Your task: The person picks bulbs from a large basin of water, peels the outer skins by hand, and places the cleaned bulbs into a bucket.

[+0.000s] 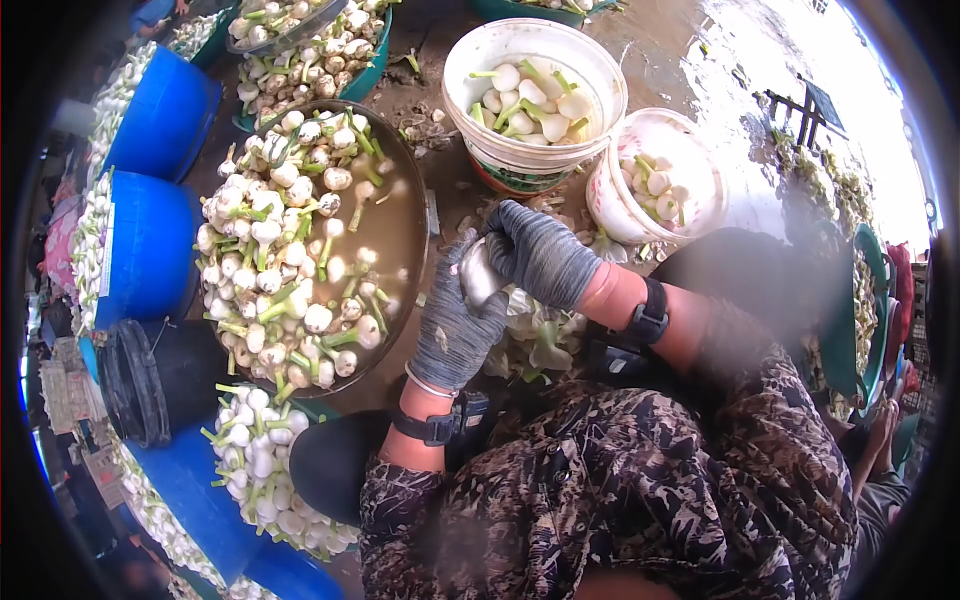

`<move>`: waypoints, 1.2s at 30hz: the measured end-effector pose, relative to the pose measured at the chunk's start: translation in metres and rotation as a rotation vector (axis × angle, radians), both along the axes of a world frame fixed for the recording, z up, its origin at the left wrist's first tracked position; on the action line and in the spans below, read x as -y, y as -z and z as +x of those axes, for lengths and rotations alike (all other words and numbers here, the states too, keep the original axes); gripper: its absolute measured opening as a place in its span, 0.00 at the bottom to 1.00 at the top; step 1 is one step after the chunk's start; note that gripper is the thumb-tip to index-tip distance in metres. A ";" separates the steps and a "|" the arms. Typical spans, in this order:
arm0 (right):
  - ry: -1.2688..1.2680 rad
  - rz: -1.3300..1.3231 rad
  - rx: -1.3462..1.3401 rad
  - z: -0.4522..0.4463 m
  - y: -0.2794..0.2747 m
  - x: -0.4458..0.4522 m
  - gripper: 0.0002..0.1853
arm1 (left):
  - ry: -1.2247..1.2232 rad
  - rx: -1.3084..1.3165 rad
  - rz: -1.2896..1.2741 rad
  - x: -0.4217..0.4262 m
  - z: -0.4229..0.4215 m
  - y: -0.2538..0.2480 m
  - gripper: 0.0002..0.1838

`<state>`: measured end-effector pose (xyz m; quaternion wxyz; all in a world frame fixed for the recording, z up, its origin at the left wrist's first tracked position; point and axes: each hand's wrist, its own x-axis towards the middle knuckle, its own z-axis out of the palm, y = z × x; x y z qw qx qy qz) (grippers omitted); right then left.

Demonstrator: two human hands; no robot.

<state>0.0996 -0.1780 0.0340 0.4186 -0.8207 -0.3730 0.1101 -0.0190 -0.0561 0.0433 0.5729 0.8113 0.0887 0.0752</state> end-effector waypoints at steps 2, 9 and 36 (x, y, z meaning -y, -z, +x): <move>0.040 -0.016 -0.093 0.007 0.008 0.002 0.06 | 0.024 0.130 0.199 0.002 0.000 -0.002 0.32; -0.497 -0.154 0.325 0.031 0.026 0.011 0.08 | -0.080 0.016 -0.395 0.002 -0.006 0.007 0.27; 0.145 -0.233 0.151 0.056 -0.023 0.059 0.08 | 0.006 0.121 0.238 0.028 0.005 0.027 0.32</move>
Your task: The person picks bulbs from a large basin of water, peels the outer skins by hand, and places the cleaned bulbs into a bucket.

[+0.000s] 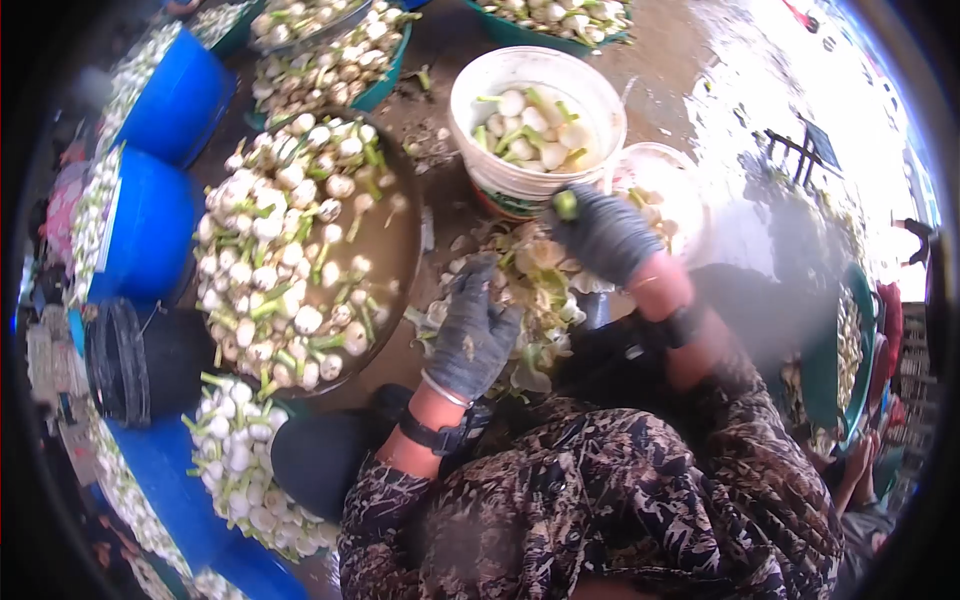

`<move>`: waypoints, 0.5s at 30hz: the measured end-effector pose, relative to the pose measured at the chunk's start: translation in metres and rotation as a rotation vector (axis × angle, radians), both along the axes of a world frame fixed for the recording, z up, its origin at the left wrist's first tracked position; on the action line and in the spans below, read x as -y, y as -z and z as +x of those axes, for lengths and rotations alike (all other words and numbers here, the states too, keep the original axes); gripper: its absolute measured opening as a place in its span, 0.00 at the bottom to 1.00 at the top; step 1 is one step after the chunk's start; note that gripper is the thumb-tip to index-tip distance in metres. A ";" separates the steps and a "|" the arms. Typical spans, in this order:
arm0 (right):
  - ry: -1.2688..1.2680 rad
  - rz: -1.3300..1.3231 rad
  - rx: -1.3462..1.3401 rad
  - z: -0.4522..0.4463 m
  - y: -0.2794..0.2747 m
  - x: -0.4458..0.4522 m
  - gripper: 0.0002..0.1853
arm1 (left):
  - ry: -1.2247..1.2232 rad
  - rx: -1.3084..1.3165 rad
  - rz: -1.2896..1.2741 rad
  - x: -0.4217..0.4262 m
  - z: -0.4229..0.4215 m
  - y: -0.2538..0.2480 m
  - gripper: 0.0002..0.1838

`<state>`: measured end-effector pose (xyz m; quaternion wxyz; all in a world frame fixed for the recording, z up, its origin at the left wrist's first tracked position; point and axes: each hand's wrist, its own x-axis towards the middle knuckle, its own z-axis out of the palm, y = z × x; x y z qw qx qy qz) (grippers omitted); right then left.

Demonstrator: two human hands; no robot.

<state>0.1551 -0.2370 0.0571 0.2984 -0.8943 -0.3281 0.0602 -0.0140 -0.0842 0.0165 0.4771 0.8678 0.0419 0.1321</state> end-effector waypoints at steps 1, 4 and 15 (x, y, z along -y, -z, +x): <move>0.057 -0.108 0.033 0.018 0.001 0.016 0.11 | -0.039 -0.065 -0.095 -0.003 -0.003 0.004 0.30; 0.179 -0.600 0.236 0.042 -0.044 0.041 0.20 | -0.079 -0.093 -0.195 -0.011 -0.010 -0.008 0.26; 0.073 -0.151 -1.249 -0.028 0.088 -0.244 0.28 | -0.308 0.118 -0.346 -0.054 -0.043 -0.033 0.15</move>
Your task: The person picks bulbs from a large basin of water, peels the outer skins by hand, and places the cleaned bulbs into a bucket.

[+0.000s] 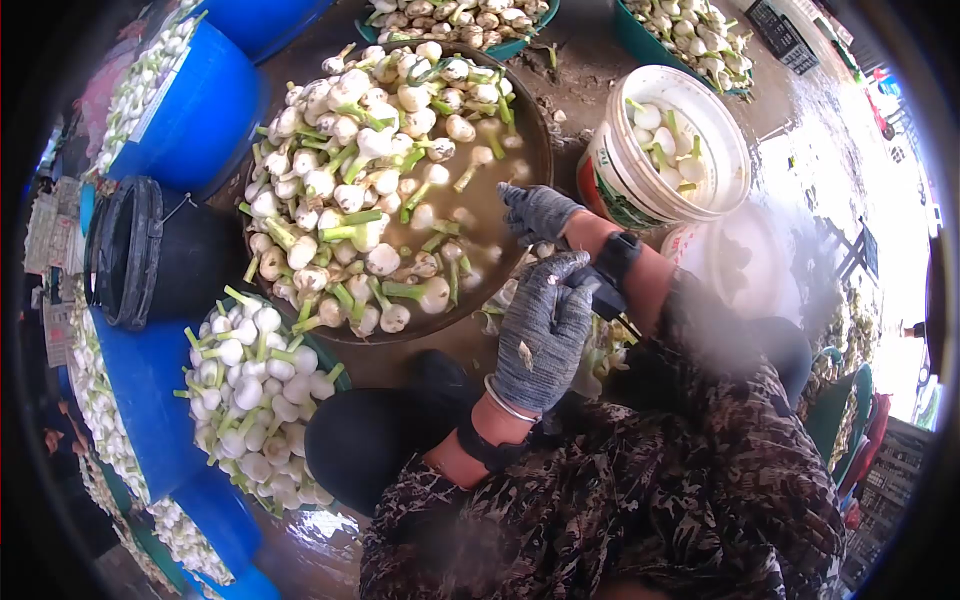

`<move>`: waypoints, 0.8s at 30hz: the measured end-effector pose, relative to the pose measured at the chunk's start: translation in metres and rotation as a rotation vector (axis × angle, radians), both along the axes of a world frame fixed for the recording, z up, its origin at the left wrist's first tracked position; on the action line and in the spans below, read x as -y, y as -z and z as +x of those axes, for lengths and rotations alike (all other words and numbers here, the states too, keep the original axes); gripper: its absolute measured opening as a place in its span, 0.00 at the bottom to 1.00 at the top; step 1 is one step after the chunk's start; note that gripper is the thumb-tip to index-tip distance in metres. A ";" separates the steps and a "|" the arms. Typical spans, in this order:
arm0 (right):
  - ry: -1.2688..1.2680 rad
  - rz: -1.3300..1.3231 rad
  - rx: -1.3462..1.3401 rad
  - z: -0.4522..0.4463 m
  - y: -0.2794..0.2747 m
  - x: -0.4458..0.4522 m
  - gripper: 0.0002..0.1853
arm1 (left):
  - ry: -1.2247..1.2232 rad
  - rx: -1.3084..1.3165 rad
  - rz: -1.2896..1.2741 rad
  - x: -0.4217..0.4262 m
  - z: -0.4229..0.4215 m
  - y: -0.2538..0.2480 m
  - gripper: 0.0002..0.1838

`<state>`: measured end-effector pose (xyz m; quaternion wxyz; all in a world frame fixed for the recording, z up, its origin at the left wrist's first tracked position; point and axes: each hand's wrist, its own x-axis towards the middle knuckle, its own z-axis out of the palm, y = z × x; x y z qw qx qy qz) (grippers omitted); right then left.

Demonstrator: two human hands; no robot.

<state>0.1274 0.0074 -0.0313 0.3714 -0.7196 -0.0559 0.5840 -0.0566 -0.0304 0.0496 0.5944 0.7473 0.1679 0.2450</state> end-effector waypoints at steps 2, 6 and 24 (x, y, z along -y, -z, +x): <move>0.018 -0.047 -0.005 -0.014 0.032 -0.039 0.29 | -0.027 -0.049 -0.078 -0.008 -0.012 -0.003 0.15; -0.081 -0.017 0.178 -0.035 0.098 -0.082 0.31 | -0.071 -0.031 -0.242 -0.018 -0.026 -0.008 0.14; -0.301 0.607 1.204 -0.041 -0.097 0.146 0.34 | -0.037 0.054 -0.935 0.002 0.029 0.024 0.24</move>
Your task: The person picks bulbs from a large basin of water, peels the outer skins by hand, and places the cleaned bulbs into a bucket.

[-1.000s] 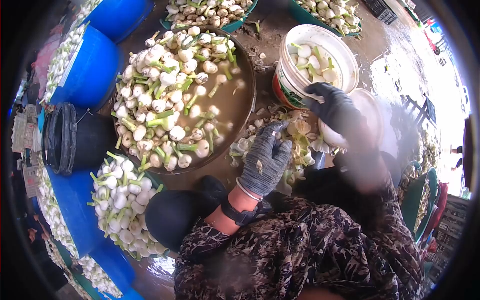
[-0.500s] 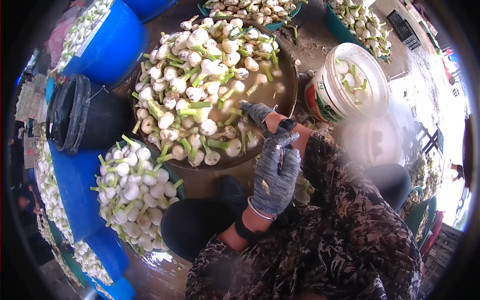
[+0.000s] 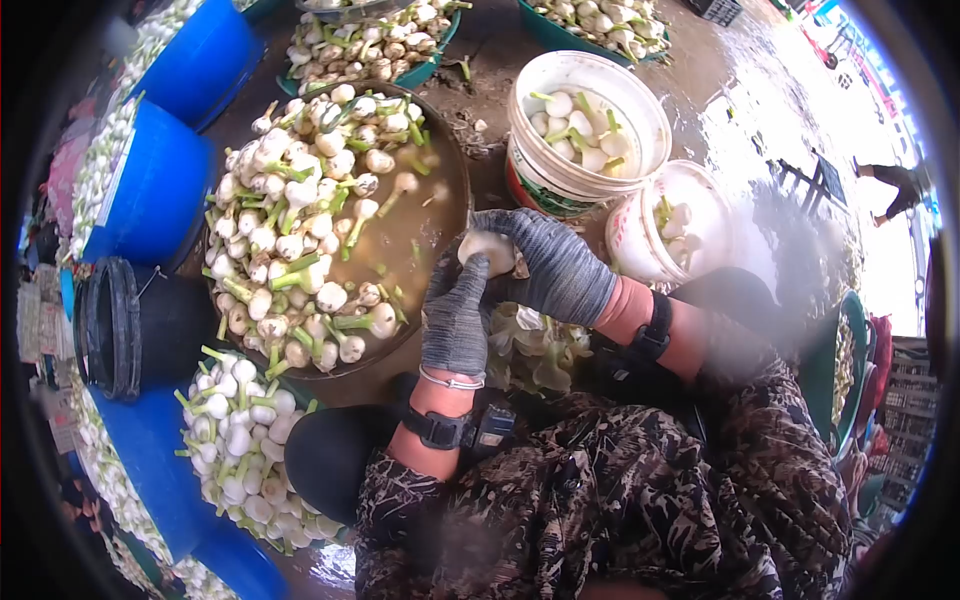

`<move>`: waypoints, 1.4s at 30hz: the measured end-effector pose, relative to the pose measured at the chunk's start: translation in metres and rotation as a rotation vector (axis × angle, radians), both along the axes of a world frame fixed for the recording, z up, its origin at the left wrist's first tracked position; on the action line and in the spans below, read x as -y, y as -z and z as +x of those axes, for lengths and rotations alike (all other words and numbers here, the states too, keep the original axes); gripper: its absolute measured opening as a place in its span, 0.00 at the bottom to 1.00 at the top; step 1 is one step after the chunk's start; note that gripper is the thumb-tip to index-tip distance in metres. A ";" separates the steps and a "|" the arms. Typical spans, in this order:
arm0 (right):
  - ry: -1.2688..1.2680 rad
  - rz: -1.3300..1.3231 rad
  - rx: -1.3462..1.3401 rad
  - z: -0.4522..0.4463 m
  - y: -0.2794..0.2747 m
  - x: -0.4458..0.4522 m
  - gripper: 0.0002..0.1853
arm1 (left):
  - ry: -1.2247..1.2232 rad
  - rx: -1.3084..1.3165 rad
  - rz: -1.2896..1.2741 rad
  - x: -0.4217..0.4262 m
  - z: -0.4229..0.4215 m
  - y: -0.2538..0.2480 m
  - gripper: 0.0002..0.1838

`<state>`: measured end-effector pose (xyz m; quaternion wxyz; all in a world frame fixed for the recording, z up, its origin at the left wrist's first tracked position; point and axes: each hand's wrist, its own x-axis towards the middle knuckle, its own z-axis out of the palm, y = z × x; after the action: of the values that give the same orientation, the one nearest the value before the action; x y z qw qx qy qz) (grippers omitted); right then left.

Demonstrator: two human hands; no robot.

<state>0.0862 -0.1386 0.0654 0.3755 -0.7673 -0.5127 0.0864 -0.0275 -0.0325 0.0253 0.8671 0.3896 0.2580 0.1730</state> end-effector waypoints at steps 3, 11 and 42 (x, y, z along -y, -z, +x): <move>0.086 0.262 -0.239 0.002 0.004 0.027 0.29 | -0.014 0.025 -0.053 0.015 0.006 -0.004 0.21; 0.292 0.213 -0.089 0.022 0.012 0.043 0.05 | -0.023 -0.044 0.302 0.033 0.024 0.003 0.21; 0.527 -0.092 -0.303 0.056 0.038 0.058 0.12 | 0.105 0.226 -0.199 0.007 0.003 0.014 0.23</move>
<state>0.1420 -0.1970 0.0272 0.4220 -0.8685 -0.2295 0.1226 -0.0247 -0.0391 0.0109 0.9327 0.2928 0.1540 0.1437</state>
